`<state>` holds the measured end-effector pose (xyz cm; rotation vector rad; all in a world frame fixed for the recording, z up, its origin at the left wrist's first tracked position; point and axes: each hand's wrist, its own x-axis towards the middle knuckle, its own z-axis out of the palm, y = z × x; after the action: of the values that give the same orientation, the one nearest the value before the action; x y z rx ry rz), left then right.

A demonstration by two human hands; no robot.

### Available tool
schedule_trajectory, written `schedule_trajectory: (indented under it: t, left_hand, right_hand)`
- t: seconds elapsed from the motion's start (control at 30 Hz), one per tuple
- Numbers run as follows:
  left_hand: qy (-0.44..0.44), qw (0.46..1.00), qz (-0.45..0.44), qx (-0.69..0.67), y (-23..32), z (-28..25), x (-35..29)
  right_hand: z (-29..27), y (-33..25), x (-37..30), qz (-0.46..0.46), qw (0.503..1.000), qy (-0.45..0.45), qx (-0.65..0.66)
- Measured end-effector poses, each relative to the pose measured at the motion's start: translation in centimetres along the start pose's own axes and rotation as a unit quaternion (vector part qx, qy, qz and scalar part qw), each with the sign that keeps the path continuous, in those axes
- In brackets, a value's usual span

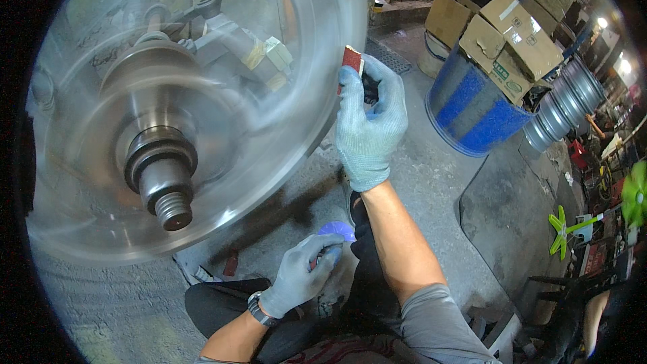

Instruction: The person holds a sanding block against a spinning car wheel mounted on a lathe, moving the block along the rim and spokes to smooth the surface. The person pauses briefly to inspect the wheel before resuming sanding.

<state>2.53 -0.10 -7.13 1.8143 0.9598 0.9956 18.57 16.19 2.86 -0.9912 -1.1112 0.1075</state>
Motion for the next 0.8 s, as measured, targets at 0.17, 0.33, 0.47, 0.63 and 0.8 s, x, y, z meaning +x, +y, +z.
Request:
schedule_trajectory:
  t: [0.17,0.33,0.47,0.63,0.8]
  left_hand:
    - [-0.004,1.0,-0.008,0.0,0.19,-0.05,0.05]
    - [0.003,1.0,-0.001,-0.002,-0.02,-0.04,0.0]
    - [-0.004,1.0,-0.008,-0.001,0.27,-0.07,0.09]
    - [0.006,1.0,-0.011,-0.006,0.15,0.12,0.02]
    - [0.004,1.0,-0.007,0.001,0.18,0.02,0.11]
  right_hand:
    - [0.08,0.14,-0.12,0.004,1.0,0.001,0.008]
    - [0.31,0.19,-0.33,0.011,1.0,-0.003,0.013]
    - [0.21,0.19,-0.31,0.0,1.0,0.002,0.015]
    - [0.34,0.14,-0.37,-0.01,1.0,0.003,0.011]
    - [0.39,0.5,-0.34,-0.023,1.0,0.008,-0.009]
